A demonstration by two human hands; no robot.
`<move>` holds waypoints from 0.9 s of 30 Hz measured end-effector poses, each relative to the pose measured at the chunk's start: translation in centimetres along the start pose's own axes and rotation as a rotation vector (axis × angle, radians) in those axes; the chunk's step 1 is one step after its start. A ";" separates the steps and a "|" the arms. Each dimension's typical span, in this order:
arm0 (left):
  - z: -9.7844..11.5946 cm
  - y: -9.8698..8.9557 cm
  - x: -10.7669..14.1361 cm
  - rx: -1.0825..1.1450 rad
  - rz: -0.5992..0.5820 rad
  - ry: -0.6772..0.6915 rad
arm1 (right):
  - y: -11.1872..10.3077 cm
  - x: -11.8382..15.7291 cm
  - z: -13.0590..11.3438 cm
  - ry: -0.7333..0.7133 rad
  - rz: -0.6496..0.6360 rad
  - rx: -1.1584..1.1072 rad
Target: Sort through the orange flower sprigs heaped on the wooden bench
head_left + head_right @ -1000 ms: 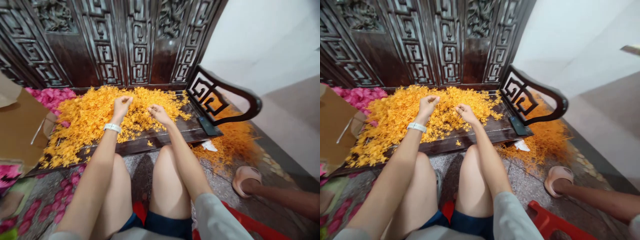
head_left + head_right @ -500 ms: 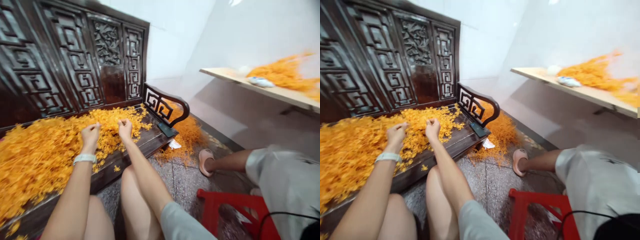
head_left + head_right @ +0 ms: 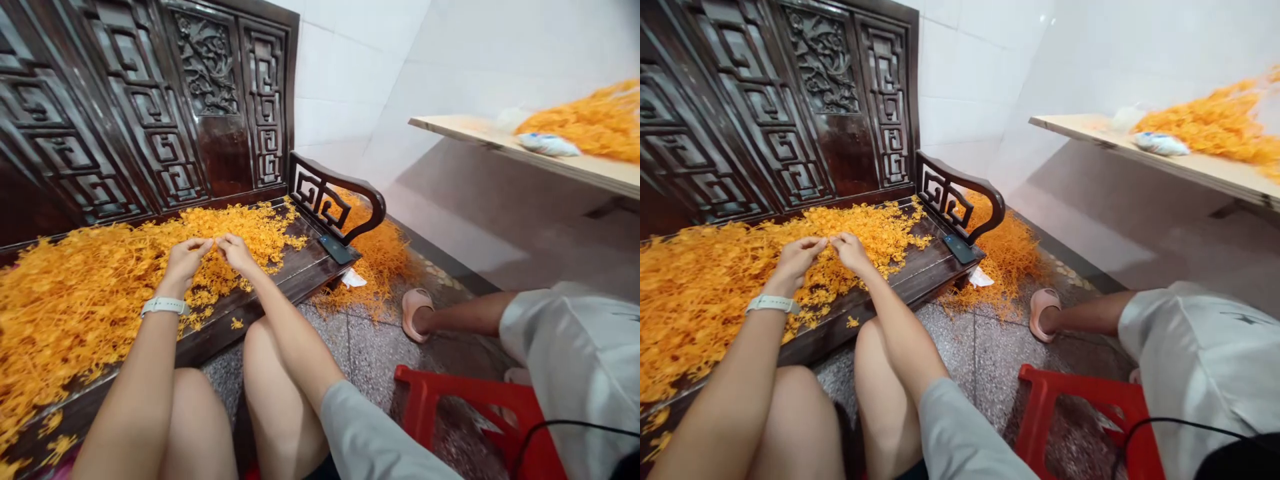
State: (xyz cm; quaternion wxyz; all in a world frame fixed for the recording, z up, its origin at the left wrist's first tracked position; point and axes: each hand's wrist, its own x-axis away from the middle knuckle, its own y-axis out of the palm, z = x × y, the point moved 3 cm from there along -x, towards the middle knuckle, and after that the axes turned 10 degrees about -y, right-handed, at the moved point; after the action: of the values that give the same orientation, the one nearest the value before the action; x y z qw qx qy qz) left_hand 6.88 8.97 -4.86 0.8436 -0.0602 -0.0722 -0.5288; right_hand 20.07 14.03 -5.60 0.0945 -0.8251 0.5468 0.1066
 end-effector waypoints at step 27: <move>0.7 -2.3 0.4 -0.093 0.022 0.099 | -0.9 0.7 -2.0 0.065 0.079 -0.107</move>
State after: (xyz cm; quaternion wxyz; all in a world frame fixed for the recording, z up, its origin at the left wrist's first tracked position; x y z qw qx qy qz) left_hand 4.91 7.75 -4.09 0.8481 -0.0739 -0.0049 -0.5247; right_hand 21.34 13.25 -3.83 0.0284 -0.8098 0.5752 0.1125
